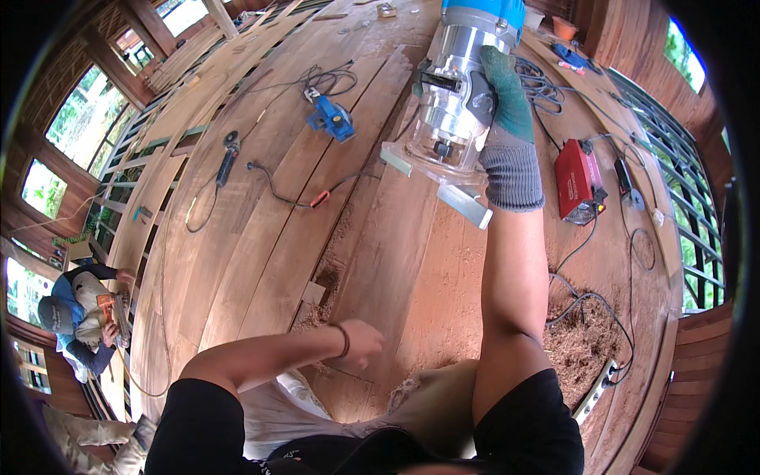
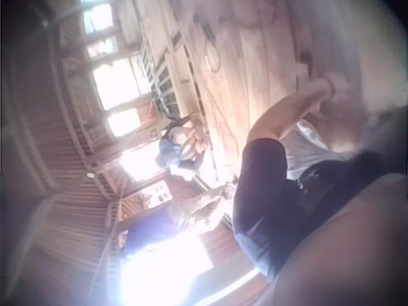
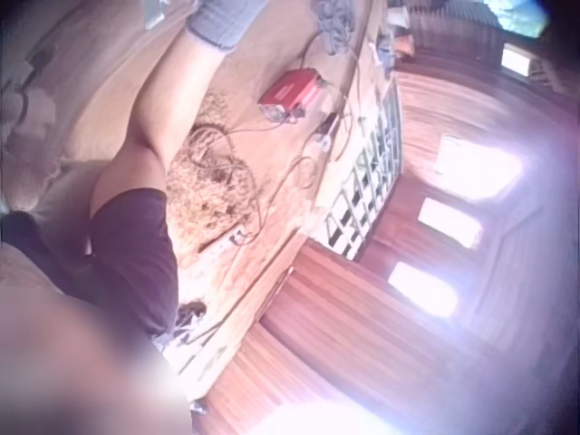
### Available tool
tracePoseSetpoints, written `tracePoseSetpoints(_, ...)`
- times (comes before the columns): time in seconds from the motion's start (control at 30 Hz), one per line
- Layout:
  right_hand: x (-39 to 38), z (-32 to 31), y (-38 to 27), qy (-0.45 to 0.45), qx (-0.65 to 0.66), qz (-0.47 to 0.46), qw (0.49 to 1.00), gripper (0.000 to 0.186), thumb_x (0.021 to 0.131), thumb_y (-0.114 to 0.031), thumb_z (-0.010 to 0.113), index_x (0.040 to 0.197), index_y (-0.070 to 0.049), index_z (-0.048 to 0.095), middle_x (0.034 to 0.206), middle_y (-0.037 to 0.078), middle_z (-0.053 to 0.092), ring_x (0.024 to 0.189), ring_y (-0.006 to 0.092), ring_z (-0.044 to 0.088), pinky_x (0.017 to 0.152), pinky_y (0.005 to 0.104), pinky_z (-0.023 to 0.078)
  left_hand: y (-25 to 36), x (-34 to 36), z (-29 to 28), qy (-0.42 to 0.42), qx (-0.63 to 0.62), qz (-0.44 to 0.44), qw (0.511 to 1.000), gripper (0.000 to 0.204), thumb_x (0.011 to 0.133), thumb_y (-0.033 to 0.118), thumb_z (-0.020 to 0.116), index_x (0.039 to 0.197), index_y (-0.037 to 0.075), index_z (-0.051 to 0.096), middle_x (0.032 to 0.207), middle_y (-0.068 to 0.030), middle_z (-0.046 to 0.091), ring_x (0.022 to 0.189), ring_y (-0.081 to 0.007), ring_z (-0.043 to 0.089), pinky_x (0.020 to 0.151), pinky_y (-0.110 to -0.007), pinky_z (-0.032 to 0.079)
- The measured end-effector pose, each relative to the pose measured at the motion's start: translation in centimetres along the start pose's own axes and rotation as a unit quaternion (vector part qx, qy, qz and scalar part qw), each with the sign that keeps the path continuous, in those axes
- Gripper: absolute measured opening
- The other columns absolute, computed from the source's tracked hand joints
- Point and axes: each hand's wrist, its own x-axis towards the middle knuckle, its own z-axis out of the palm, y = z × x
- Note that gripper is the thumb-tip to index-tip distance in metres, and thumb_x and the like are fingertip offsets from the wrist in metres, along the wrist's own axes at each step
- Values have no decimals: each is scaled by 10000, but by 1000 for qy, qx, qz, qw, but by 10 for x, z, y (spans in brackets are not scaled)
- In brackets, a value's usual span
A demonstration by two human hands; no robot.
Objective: The person uses a handheld router to shape the edge of a wooden plank. They adjust the router and guide it along the wood, creating a groove while kneeling on the floor.
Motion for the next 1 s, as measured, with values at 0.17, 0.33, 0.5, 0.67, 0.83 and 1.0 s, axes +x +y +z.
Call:
tracePoseSetpoints(0.17, -2, 14, 10, -36, -38, 17, 998, 516, 858, -281, 733, 1232, 21, 546, 1047, 166, 670, 893, 260, 688, 786, 385, 581, -50, -113, -137, 425, -124, -239, 864, 235, 932, 251, 573, 864, 45, 666, 860, -152, 690, 835, -301, 675, 748, -396, 527)
tracePoseSetpoints(0.33, -15, 45, 26, -76, -28, 75, 994, 621, 871, -321, 700, 1313, 50, 471, 1092, 233, 657, 959, 341, 694, 848, 451, 591, -37, -203, -198, 729, -275, -97, 619, 439, 981, 440, 530, 852, 25, 599, 671, -44, 539, 654, -118, 527, 637, -274, 441)
tracePoseSetpoints(0.5, -39, 79, 46, -111, -33, 130, 985, 354, 922, -262, 664, 1151, -3, 590, 965, 117, 692, 810, 198, 697, 717, 335, 602, -6, -212, -200, 734, -191, -56, 649, 563, 921, 539, 597, 753, 3, 578, 610, -117, 564, 575, -176, 568, 552, -306, 437)
tracePoseSetpoints(0.67, -46, 95, 65, -127, -2, 161, 979, 414, 940, -300, 625, 1199, 16, 562, 1011, 165, 687, 851, 237, 701, 752, 373, 603, 0, -226, -192, 747, -167, -55, 641, 569, 860, 528, 688, 661, 6, 580, 543, -109, 534, 491, -220, 527, 495, -343, 418)
tracePoseSetpoints(0.83, -47, 102, 73, -156, 72, 200, 965, 520, 918, -355, 639, 1242, 36, 524, 1043, 213, 679, 883, 293, 701, 793, 424, 601, 7, -241, -183, 755, -127, -120, 631, 594, 828, 565, 696, 626, 21, 571, 533, -144, 534, 491, -308, 555, 499, -389, 440)
tracePoseSetpoints(1.0, -42, 101, 86, -135, 42, 191, 971, 439, 928, -307, 626, 1212, 19, 549, 1015, 186, 679, 870, 262, 697, 780, 404, 601, 20, -242, -179, 785, -66, -123, 603, 444, 866, 387, 727, 665, 19, 581, 537, -96, 533, 470, -190, 507, 475, -325, 391)
